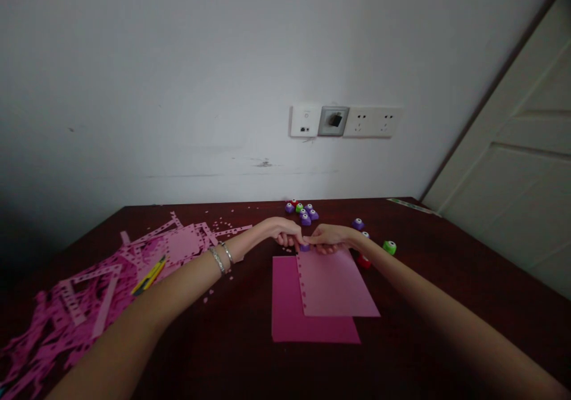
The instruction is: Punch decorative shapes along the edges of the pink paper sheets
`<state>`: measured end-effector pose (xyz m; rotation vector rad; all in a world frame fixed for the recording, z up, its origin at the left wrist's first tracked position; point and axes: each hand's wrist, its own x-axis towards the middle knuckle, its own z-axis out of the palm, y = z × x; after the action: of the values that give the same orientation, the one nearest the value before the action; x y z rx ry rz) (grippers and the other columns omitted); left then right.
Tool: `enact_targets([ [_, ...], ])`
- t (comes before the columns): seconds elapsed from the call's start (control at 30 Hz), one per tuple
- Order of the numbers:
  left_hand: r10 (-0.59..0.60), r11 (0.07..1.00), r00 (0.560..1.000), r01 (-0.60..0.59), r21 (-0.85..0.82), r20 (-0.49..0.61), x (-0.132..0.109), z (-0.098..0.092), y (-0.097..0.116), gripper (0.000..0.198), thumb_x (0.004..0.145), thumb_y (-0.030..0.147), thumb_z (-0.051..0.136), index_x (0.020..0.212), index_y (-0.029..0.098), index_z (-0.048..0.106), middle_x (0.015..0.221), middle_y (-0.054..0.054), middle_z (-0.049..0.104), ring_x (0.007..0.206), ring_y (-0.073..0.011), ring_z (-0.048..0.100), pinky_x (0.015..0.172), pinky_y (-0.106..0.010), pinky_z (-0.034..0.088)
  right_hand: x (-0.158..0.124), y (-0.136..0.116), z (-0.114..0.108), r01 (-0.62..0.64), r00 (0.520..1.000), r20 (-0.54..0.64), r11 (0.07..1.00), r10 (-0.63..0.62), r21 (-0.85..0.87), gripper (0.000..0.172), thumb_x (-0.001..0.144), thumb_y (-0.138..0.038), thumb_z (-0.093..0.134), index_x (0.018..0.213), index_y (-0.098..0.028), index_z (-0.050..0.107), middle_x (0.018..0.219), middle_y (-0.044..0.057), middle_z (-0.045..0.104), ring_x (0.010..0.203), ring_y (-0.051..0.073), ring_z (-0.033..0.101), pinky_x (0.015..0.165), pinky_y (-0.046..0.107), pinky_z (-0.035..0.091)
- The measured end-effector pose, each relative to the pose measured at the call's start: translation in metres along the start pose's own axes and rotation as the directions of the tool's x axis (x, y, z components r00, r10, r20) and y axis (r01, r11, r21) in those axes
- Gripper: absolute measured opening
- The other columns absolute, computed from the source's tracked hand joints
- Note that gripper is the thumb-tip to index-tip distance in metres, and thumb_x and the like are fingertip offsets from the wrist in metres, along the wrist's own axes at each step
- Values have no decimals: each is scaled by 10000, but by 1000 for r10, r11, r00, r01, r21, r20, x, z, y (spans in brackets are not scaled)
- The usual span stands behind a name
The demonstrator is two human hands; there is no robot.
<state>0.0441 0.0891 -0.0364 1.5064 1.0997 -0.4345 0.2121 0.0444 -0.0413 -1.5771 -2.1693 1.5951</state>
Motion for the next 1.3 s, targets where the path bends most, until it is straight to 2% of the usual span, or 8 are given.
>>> enact_targets([
  [0.33,-35,998,997,31,50,74,11,-4,-1,251,695,324,557,510,155,571,439,66,180,378,-46,101,348,-184,141,5,0,1,-6,1000,21,1000,6,16,593,666,-708,500,472,-149,459,392,-46,429,314,25,284,335,188,196],
  [0.53,70,993,988,-56,101,-141,-6,5,1,254,619,337,647,487,159,524,408,61,269,367,-41,173,361,-202,169,-3,-7,0,67,993,-89,990,-78,-121,543,698,-648,522,474,-155,489,381,-26,438,332,58,349,366,211,277],
  [0.7,284,952,896,-221,212,-341,-21,18,-5,326,622,418,644,477,155,518,419,34,389,380,-62,316,385,-217,256,-16,-11,8,99,936,-314,976,-158,-195,399,732,-495,572,529,-156,517,426,-5,493,352,71,397,374,210,289],
  [0.8,362,926,835,-269,265,-415,-21,25,-11,306,637,436,616,542,147,584,445,18,464,393,-78,393,398,-220,293,-28,-8,19,95,863,-452,952,-224,-289,310,755,-429,564,604,-158,554,505,21,559,431,103,478,423,217,321],
  [0.9,469,882,719,-349,317,-513,-21,30,-16,307,641,440,614,632,135,636,521,-1,552,457,-92,468,434,-213,329,-45,-3,36,76,776,-528,882,-345,-465,230,787,-346,531,658,-163,584,626,54,612,571,155,550,517,248,371],
  [1.03,544,837,560,-413,358,-625,-22,34,-24,461,568,448,693,893,125,650,703,-21,629,585,-116,540,519,-214,386,-68,3,64,125,752,-473,803,-460,-583,196,828,-280,467,845,-163,623,902,102,635,815,209,595,737,314,445],
  [1.17,592,802,564,-486,348,-577,-17,39,-34,448,613,426,675,947,129,650,782,-37,651,601,-113,548,546,-221,399,-80,9,89,211,785,-341,740,-518,-639,308,849,-279,441,1082,-143,589,1233,146,518,1157,251,465,983,361,364],
  [1.3,629,775,549,-501,385,-551,-12,44,-37,330,677,358,636,920,139,680,790,-36,673,639,-115,555,587,-216,406,-84,7,102,197,826,-297,739,-479,-644,447,858,-328,441,1247,-113,494,1337,168,428,1234,267,391,1036,393,314],
])
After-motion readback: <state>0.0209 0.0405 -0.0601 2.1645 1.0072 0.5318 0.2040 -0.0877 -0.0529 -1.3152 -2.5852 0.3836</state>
